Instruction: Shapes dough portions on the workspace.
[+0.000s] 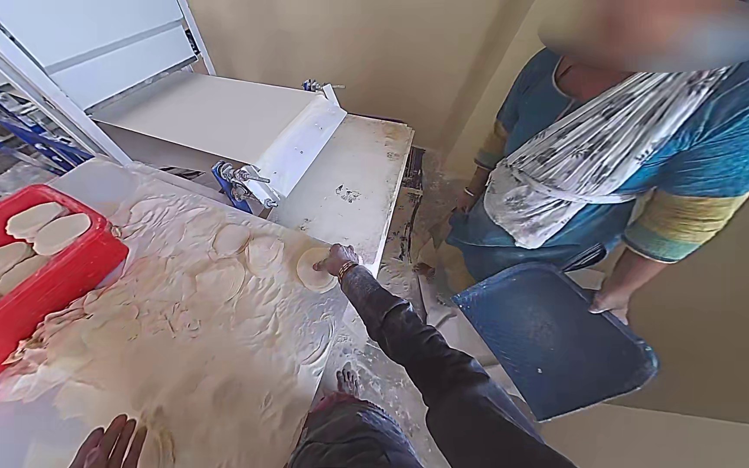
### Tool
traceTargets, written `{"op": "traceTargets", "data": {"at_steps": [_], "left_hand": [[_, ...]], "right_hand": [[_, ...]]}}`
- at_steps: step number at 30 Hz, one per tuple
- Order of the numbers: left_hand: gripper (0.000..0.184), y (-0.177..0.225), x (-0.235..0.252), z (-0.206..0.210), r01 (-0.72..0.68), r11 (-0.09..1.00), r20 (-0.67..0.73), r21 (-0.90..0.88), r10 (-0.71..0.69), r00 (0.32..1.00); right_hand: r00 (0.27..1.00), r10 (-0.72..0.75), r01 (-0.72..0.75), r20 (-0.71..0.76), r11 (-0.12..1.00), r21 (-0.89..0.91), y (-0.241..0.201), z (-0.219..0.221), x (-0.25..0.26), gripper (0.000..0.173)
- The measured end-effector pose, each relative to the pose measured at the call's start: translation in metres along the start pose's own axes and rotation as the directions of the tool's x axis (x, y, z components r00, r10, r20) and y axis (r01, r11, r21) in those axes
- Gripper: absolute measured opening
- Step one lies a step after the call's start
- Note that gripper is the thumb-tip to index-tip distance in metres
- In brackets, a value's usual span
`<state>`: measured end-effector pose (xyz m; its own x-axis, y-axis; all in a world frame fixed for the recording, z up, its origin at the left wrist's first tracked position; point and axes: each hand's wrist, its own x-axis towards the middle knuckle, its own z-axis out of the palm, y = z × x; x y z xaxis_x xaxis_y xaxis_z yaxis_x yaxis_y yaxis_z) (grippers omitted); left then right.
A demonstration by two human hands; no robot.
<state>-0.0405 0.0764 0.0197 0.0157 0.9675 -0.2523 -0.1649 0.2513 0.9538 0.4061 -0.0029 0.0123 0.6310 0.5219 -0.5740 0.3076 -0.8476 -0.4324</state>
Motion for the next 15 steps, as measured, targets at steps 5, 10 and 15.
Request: {"op": "traceTargets", "data": {"at_steps": [5,10,15], "left_hand": [[0.047,-0.006,0.074,0.049,0.031,0.875,-0.182,-0.483,-0.135,0.974],[0.071,-0.004,0.122,0.066,-0.054,0.843,-0.237,-0.535,-0.089,0.968],[0.077,0.028,0.116,0.073,-0.031,0.855,-0.211,-0.517,-0.093,0.973]], "right_hand": [[0.995,-0.102,0.102,-0.005,0.992,0.078,0.001,0.006,0.017,0.063],[0.983,-0.181,0.180,-0.005,0.973,0.144,-0.001,0.012,0.022,0.062],[0.952,-0.297,0.305,-0.069,0.937,0.172,-0.021,0.025,0.000,0.061]]}}
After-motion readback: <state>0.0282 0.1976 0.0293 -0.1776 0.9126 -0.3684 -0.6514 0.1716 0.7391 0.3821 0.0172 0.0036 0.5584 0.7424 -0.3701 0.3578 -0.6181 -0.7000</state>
